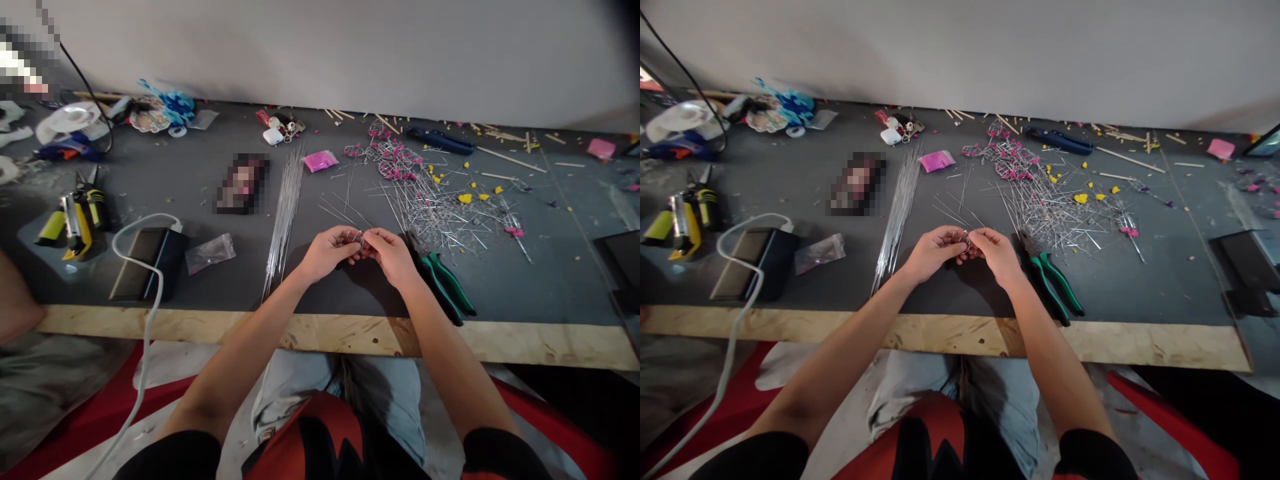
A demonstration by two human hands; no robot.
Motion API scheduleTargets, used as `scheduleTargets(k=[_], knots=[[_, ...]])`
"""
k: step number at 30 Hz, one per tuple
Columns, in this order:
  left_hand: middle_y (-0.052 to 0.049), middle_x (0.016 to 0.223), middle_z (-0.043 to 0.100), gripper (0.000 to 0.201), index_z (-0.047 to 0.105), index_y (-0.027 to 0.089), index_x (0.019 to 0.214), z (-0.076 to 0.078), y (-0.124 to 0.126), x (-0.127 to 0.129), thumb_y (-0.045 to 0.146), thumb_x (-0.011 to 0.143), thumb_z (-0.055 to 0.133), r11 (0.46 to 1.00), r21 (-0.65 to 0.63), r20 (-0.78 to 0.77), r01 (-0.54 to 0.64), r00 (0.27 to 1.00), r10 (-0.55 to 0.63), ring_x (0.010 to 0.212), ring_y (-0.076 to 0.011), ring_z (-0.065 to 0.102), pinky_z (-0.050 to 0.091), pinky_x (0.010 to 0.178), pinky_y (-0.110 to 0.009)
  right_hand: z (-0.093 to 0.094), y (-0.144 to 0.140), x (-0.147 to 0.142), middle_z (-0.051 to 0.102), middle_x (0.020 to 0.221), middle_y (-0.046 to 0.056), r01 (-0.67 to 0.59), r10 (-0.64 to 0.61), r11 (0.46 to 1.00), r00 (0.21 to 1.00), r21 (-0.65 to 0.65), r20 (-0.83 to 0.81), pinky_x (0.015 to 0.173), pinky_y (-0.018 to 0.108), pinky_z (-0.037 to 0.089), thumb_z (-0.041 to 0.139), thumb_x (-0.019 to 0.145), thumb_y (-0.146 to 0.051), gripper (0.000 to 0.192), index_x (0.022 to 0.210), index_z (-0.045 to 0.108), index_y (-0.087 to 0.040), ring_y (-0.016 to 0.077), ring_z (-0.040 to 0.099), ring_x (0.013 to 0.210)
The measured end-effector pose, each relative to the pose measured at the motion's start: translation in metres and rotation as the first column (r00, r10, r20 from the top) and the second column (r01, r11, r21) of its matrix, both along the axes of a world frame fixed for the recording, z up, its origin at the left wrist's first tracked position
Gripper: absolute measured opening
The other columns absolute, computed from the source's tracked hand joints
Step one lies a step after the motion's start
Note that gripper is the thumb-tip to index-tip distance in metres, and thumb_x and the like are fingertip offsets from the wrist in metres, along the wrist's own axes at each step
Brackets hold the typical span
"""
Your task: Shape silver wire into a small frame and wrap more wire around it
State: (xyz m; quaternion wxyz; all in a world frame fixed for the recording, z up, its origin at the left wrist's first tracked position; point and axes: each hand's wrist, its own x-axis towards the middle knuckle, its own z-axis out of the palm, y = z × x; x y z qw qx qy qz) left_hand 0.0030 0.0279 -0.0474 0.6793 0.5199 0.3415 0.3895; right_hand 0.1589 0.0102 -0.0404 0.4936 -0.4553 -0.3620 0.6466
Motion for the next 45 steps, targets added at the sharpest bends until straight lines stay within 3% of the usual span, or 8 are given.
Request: scheduleTargets(k=[7, 12, 21, 26, 30, 35, 39, 45], knots=[[0.001, 0.075, 0.061, 0.018, 0.06, 0.014, 0.09, 0.005, -0.003, -0.001, 0.023, 0.075, 0.065, 0.996, 0.069, -0.089, -0.053, 0.994, 0.059, 0.056, -0.0048, 0.053, 0.044, 0.051, -0.018, 0.008, -0.001, 0.005, 0.062, 0.064, -0.001, -0.128, 0.12, 0.985, 0.99, -0.115, -0.077, 0.061, 0.024, 0.052, 0.06, 0.076, -0.024, 0.009, 0.072, 0.062, -0.016, 0.0104, 0.06, 0.061], [0.001, 0.077, 0.061, 0.02, 0.058, 0.013, 0.088, 0.007, -0.002, -0.002, 0.023, 0.072, 0.067, 0.998, -0.004, -0.013, -0.063, 0.998, 0.063, 0.058, -0.0052, 0.055, 0.046, 0.052, -0.019, 0.01, 0.0, 0.009, 0.068, 0.069, 0.003, -0.186, 0.15, 0.957, 0.974, -0.221, -0.17, 0.07, 0.026, 0.057, 0.059, 0.071, -0.014, 0.004, 0.074, 0.062, -0.015, 0.0126, 0.066, 0.066], [-0.001, 0.073, 0.063, 0.035, 0.054, 0.015, 0.104, 0.008, 0.001, -0.007, 0.023, 0.074, 0.068, 0.993, -0.118, 0.059, 0.026, 0.998, -0.019, 0.057, -0.0083, 0.057, 0.05, 0.058, -0.025, 0.011, -0.004, 0.018, 0.071, 0.077, 0.003, -0.319, 0.277, 0.929, 0.936, -0.186, -0.219, 0.078, 0.024, 0.057, 0.066, 0.069, -0.012, 0.009, 0.076, 0.061, -0.016, 0.0127, 0.069, 0.075], [-0.005, 0.099, 0.058, 0.031, 0.064, 0.02, 0.098, 0.003, 0.003, -0.007, 0.029, 0.07, 0.073, 0.957, 0.253, -0.043, -0.141, 0.987, 0.157, 0.089, -0.0136, 0.058, 0.049, 0.076, -0.027, 0.013, -0.004, 0.017, 0.068, 0.075, 0.0, -0.218, 0.166, 0.958, 0.951, -0.186, -0.26, 0.075, 0.022, 0.056, 0.067, 0.072, -0.014, 0.007, 0.076, 0.061, -0.016, 0.0111, 0.067, 0.074], [-0.008, 0.113, 0.055, 0.022, 0.069, 0.021, 0.088, 0.004, 0.002, -0.008, 0.033, 0.07, 0.072, 0.871, 0.486, -0.186, -0.073, 0.965, 0.184, 0.103, -0.0181, 0.055, 0.046, 0.087, -0.032, 0.013, -0.002, 0.016, 0.068, 0.076, 0.0, -0.164, 0.105, 0.969, 0.951, -0.186, -0.29, 0.074, 0.022, 0.055, 0.063, 0.076, -0.014, 0.002, 0.078, 0.062, -0.015, 0.01, 0.065, 0.071], [-0.007, 0.104, 0.062, 0.022, 0.068, 0.021, 0.09, 0.009, 0.001, -0.009, 0.034, 0.073, 0.07, 0.802, 0.596, -0.245, -0.04, 0.942, 0.229, 0.101, -0.0183, 0.057, 0.043, 0.093, -0.037, 0.014, -0.002, 0.015, 0.068, 0.077, 0.002, -0.162, 0.1, 0.967, 0.952, -0.196, -0.29, 0.071, 0.024, 0.055, 0.064, 0.076, -0.016, 0.007, 0.08, 0.059, -0.016, 0.0114, 0.064, 0.072], [-0.007, 0.101, 0.065, 0.02, 0.068, 0.021, 0.089, 0.009, 0.001, -0.01, 0.034, 0.074, 0.068, 0.75, 0.662, -0.294, 0.013, 0.924, 0.243, 0.101, -0.0186, 0.057, 0.043, 0.093, -0.036, 0.012, -0.002, 0.014, 0.069, 0.077, -0.002, -0.124, 0.082, 0.979, 0.968, -0.164, -0.237, 0.069, 0.025, 0.055, 0.063, 0.075, -0.016, 0.025, 0.098, 0.056, -0.023, 0.0108, 0.064, 0.071], [-0.005, 0.093, 0.067, 0.013, 0.067, 0.021, 0.089, 0.011, -0.002, -0.01, 0.029, 0.081, 0.061, 0.75, 0.66, -0.313, 0.032, 0.92, 0.235, 0.089, -0.0148, 0.06, 0.047, 0.084, -0.031, 0.005, 0.0, 0.013, 0.067, 0.073, 0.0, -0.132, 0.118, 0.985, 0.986, -0.113, -0.12, 0.073, 0.029, 0.055, 0.065, 0.073, -0.023, 0.015, 0.086, 0.064, -0.018, 0.0113, 0.065, 0.069]])
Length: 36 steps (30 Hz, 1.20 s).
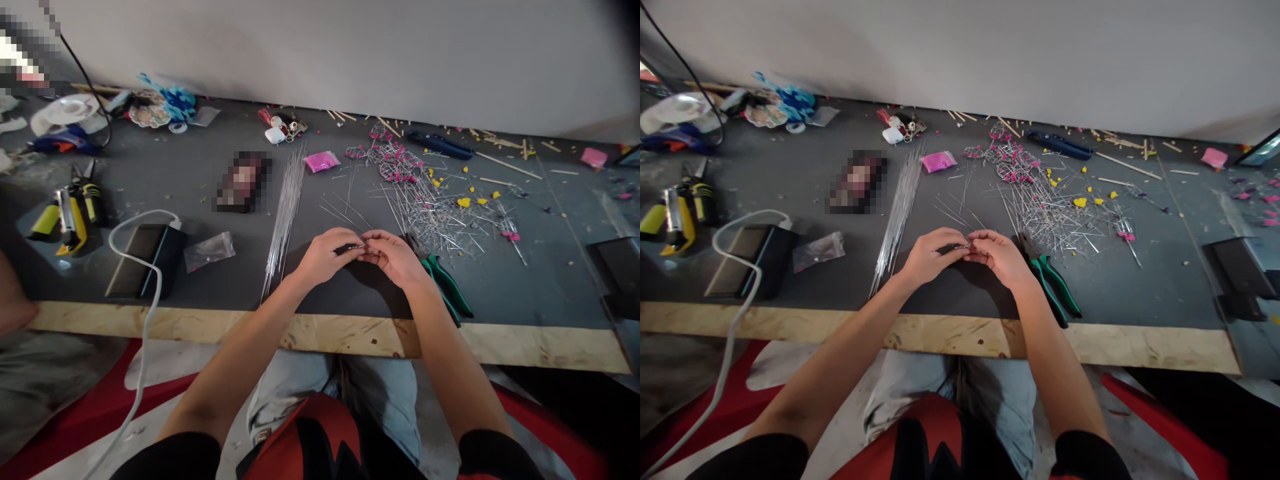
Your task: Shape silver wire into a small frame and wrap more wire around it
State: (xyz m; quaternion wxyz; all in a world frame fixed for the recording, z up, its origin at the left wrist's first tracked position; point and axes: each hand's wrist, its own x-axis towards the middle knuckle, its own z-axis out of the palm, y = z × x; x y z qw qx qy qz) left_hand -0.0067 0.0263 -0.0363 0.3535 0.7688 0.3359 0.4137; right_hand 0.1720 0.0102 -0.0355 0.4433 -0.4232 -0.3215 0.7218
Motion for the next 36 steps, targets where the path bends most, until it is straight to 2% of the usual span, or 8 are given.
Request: scheduleTargets(k=[5, 9, 12, 17, 23, 28, 36], knots=[[-0.004, 0.087, 0.067, 0.013, 0.068, 0.022, 0.086, 0.002, 0.002, -0.002, 0.029, 0.084, 0.057, 0.997, -0.066, -0.028, -0.032, 0.999, 0.03, 0.084, -0.0143, 0.06, 0.047, 0.08, -0.029, 0.004, -0.003, 0.0, 0.063, 0.065, 0.0, -0.131, 0.134, 0.991, 0.988, -0.035, 0.076, 0.066, 0.03, 0.054, 0.064, 0.074, -0.026, 0.011, 0.08, 0.062, -0.017, 0.0141, 0.064, 0.066], [-0.003, 0.084, 0.066, 0.011, 0.068, 0.021, 0.082, 0.003, 0.002, -0.003, 0.028, 0.082, 0.059, 0.984, -0.174, 0.022, 0.035, 0.999, -0.032, 0.081, -0.0132, 0.06, 0.046, 0.078, -0.027, 0.009, -0.005, 0.003, 0.06, 0.063, -0.001, -0.258, 0.265, 0.964, 0.958, -0.069, 0.109, 0.059, 0.026, 0.051, 0.058, 0.075, -0.022, 0.006, 0.075, 0.06, -0.017, 0.0118, 0.059, 0.059], [-0.003, 0.083, 0.066, 0.012, 0.068, 0.019, 0.081, 0.004, 0.0, -0.003, 0.03, 0.079, 0.062, 0.951, -0.295, 0.094, 0.088, 0.994, -0.063, 0.077, -0.0128, 0.061, 0.047, 0.076, -0.027, 0.009, -0.005, 0.005, 0.058, 0.063, -0.001, -0.319, 0.325, 0.945, 0.94, -0.069, 0.106, 0.054, 0.024, 0.048, 0.057, 0.074, -0.02, 0.006, 0.075, 0.061, -0.016, 0.0107, 0.054, 0.057], [-0.003, 0.076, 0.066, 0.019, 0.066, 0.016, 0.079, 0.007, -0.001, -0.002, 0.034, 0.076, 0.066, 0.868, -0.453, 0.212, 0.202, 0.971, -0.115, 0.072, -0.0128, 0.062, 0.049, 0.071, -0.026, 0.008, -0.007, 0.01, 0.064, 0.074, 0.001, -0.345, 0.348, 0.937, 0.933, -0.052, 0.09, 0.057, 0.023, 0.045, 0.059, 0.068, -0.015, 0.007, 0.073, 0.064, -0.016, 0.0091, 0.054, 0.059], [-0.003, 0.07, 0.067, 0.023, 0.065, 0.014, 0.079, 0.006, -0.002, 0.001, 0.037, 0.075, 0.066, 0.78, -0.537, 0.299, 0.32, 0.937, -0.178, 0.068, -0.0124, 0.061, 0.049, 0.069, -0.027, 0.003, -0.004, 0.017, 0.068, 0.077, 0.002, -0.421, 0.423, 0.906, 0.902, -0.049, 0.086, 0.06, 0.024, 0.045, 0.065, 0.065, -0.014, 0.007, 0.071, 0.068, -0.015, 0.0091, 0.056, 0.059], [-0.004, 0.07, 0.066, 0.025, 0.065, 0.014, 0.078, 0.003, -0.003, 0.002, 0.038, 0.074, 0.067, 0.691, -0.628, 0.334, 0.358, 0.926, -0.176, 0.064, -0.0111, 0.059, 0.049, 0.065, -0.026, 0.001, -0.001, 0.018, 0.069, 0.074, 0.002, -0.452, 0.452, 0.891, 0.883, -0.031, 0.123, 0.06, 0.024, 0.045, 0.068, 0.062, -0.014, 0.007, 0.068, 0.07, -0.015, 0.0087, 0.057, 0.058], [-0.002, 0.069, 0.066, 0.021, 0.066, 0.014, 0.075, 0.003, -0.004, 0.003, 0.034, 0.073, 0.069, 0.646, -0.656, 0.393, 0.391, 0.907, -0.15, 0.064, -0.0098, 0.059, 0.049, 0.066, -0.024, 0.0, -0.002, 0.013, 0.065, 0.06, 0.0, -0.412, 0.41, 0.911, 0.898, -0.021, 0.156, 0.053, 0.022, 0.044, 0.069, 0.06, -0.014, 0.004, 0.063, 0.07, -0.015, 0.0084, 0.054, 0.051]])
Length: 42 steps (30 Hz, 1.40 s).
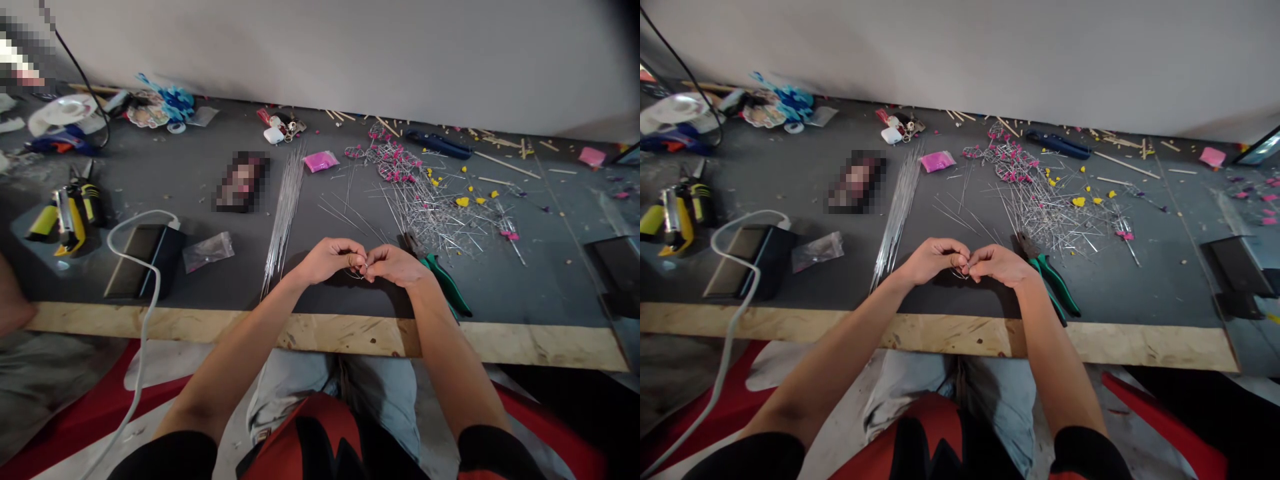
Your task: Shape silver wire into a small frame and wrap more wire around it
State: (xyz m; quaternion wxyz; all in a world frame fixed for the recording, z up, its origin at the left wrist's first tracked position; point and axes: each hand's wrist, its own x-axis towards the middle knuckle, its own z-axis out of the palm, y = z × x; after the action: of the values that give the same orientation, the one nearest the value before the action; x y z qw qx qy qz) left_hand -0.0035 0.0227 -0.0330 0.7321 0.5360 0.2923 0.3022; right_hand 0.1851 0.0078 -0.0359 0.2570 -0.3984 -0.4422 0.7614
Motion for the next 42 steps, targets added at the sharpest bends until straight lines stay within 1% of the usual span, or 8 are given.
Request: scheduleTargets(k=[5, 10, 19, 26, 30, 36, 38, 42], knots=[[-0.001, 0.067, 0.065, 0.021, 0.066, 0.014, 0.078, -0.003, 0.003, 0.0, 0.032, 0.071, 0.072, 0.992, -0.039, 0.066, -0.121, 0.99, 0.123, 0.063, -0.0091, 0.059, 0.047, 0.064, -0.023, 0.002, -0.001, -0.001, 0.065, 0.064, 0.001, 0.087, -0.087, 0.996, 0.989, -0.003, -0.116, 0.057, 0.024, 0.047, 0.069, 0.067, -0.021, 0.009, 0.073, 0.071, -0.016, 0.0102, 0.057, 0.057], [0.0, 0.065, 0.064, 0.02, 0.065, 0.015, 0.079, -0.006, 0.004, -0.001, 0.03, 0.071, 0.073, 0.979, -0.143, 0.129, -0.142, 0.978, 0.161, 0.058, -0.0086, 0.058, 0.045, 0.056, -0.022, 0.005, -0.003, 0.0, 0.067, 0.076, 0.003, 0.039, -0.038, 0.999, 0.978, 0.003, -0.203, 0.067, 0.029, 0.05, 0.071, 0.069, -0.026, 0.023, 0.089, 0.072, -0.016, 0.0126, 0.061, 0.066], [0.0, 0.062, 0.065, 0.02, 0.065, 0.013, 0.078, -0.005, 0.002, 0.0, 0.028, 0.069, 0.075, 0.974, -0.195, 0.207, -0.118, 0.965, 0.159, 0.056, -0.0091, 0.06, 0.047, 0.058, -0.022, 0.001, -0.002, -0.002, 0.068, 0.084, 0.002, -0.022, 0.035, 0.998, 0.959, 0.052, -0.282, 0.065, 0.024, 0.05, 0.073, 0.071, -0.025, 0.017, 0.088, 0.072, -0.02, 0.0094, 0.062, 0.066], [-0.001, 0.064, 0.067, 0.018, 0.066, 0.014, 0.078, -0.003, 0.003, 0.0, 0.026, 0.069, 0.074, 0.965, -0.206, 0.218, -0.163, 0.954, 0.208, 0.057, -0.009, 0.061, 0.048, 0.058, -0.021, -0.003, -0.002, -0.006, 0.066, 0.079, 0.001, 0.048, -0.025, 0.996, 0.957, 0.073, -0.29, 0.065, 0.026, 0.05, 0.074, 0.07, -0.034, 0.021, 0.087, 0.072, -0.021, 0.0102, 0.06, 0.066], [-0.001, 0.067, 0.068, 0.019, 0.065, 0.015, 0.078, -0.004, 0.004, 0.001, 0.028, 0.068, 0.074, 0.949, -0.183, 0.219, -0.257, 0.931, 0.294, 0.061, -0.0101, 0.063, 0.049, 0.06, -0.022, 0.003, -0.002, -0.009, 0.063, 0.075, -0.001, 0.129, -0.098, 0.987, 0.956, 0.099, -0.275, 0.066, 0.026, 0.048, 0.075, 0.068, -0.034, 0.026, 0.091, 0.071, -0.023, 0.0101, 0.058, 0.067], [0.0, 0.071, 0.067, 0.02, 0.064, 0.014, 0.08, -0.005, 0.005, 0.003, 0.03, 0.071, 0.071, 0.904, 0.04, 0.092, -0.425, 0.903, 0.421, 0.065, -0.0082, 0.061, 0.048, 0.064, -0.021, 0.004, 0.001, -0.013, 0.062, 0.074, -0.003, 0.355, -0.344, 0.903, 0.935, 0.243, -0.089, 0.065, 0.025, 0.043, 0.073, 0.068, -0.025, 0.018, 0.086, 0.07, -0.023, 0.0078, 0.053, 0.064], [-0.001, 0.07, 0.066, 0.02, 0.065, 0.014, 0.084, -0.005, 0.005, 0.004, 0.032, 0.073, 0.068, 0.901, 0.113, 0.002, -0.419, 0.907, 0.422, 0.065, -0.0089, 0.061, 0.048, 0.065, -0.022, 0.002, 0.003, -0.013, 0.062, 0.075, -0.003, 0.402, -0.413, 0.866, 0.91, 0.296, -0.029, 0.065, 0.025, 0.043, 0.071, 0.07, -0.027, 0.019, 0.088, 0.069, -0.023, 0.0076, 0.052, 0.064], [-0.003, 0.07, 0.067, 0.021, 0.065, 0.014, 0.089, -0.006, 0.005, 0.005, 0.03, 0.077, 0.063, 0.908, 0.152, -0.13, -0.391, 0.903, 0.41, 0.062, -0.0097, 0.061, 0.048, 0.057, -0.021, 0.01, 0.006, -0.003, 0.058, 0.074, -0.003, 0.417, -0.513, 0.783, 0.853, 0.462, 0.099, 0.067, 0.027, 0.044, 0.065, 0.074, -0.032, 0.026, 0.098, 0.065, -0.023, 0.0094, 0.053, 0.065]])
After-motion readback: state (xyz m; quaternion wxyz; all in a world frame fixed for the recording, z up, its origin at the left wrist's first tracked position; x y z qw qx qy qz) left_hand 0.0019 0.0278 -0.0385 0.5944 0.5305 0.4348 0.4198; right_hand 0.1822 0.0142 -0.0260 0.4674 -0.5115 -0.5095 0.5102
